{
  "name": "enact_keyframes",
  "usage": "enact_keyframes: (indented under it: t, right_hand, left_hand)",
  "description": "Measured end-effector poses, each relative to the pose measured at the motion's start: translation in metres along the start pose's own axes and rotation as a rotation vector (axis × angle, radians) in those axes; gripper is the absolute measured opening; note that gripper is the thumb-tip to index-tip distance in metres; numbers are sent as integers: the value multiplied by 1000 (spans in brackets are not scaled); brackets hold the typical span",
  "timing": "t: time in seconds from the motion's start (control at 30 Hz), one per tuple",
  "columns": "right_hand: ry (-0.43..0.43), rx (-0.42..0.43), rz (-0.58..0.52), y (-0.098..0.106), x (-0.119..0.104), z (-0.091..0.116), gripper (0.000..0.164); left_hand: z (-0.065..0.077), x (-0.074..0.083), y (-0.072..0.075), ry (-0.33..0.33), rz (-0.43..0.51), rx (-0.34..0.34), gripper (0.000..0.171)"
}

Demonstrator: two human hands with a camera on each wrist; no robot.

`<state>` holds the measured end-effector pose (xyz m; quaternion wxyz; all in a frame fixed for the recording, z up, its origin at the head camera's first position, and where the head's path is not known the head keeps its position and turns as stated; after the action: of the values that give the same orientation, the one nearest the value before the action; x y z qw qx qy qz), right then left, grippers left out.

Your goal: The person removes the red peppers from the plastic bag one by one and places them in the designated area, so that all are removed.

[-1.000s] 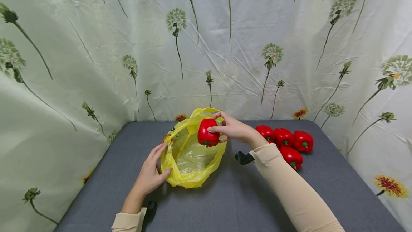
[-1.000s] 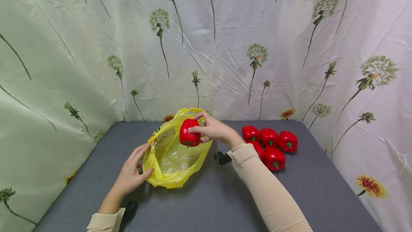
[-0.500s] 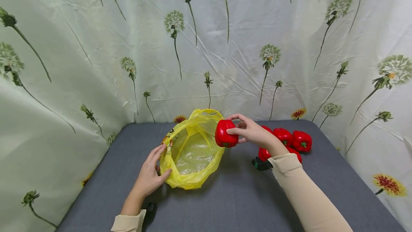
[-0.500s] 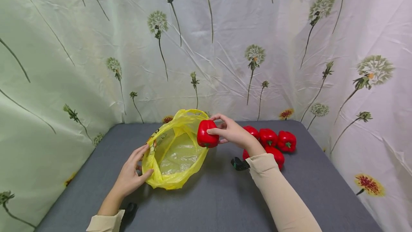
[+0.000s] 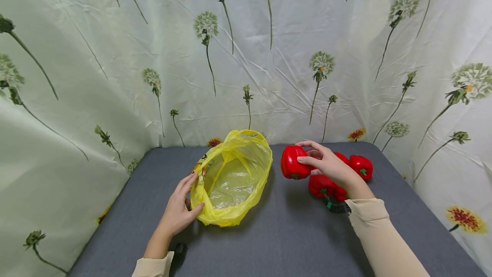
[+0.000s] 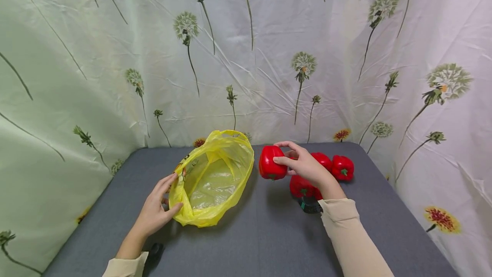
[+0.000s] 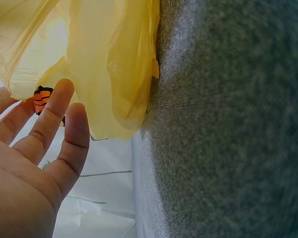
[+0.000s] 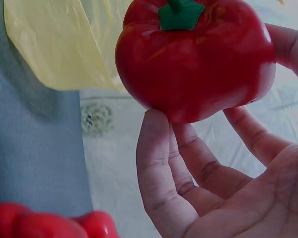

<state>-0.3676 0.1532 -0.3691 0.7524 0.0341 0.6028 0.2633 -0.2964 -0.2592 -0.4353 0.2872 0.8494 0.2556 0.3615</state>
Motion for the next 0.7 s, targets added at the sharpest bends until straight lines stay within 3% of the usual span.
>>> enact_keyframes:
  t: [0.43,0.7]
  right_hand:
    - [-4,84,-46,44,30,31,63]
    - [-4,129,-80,76,50,48,47]
  left_hand:
    - [-1,1,0,30,28,-11,86]
    - [-1,2,0,19,23,-11,85]
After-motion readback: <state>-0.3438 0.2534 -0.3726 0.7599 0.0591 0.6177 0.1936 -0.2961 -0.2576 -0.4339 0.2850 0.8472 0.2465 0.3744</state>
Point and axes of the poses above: each hand's wrist, its own z-axis away from the middle knuckle, its own y-axis out of the back of the hand, x = y × z, the point moved 9 cm from there along -z, towards the middle knuckle, and after that the axes turned 13 degrees about -y, right-handed, at the moved point
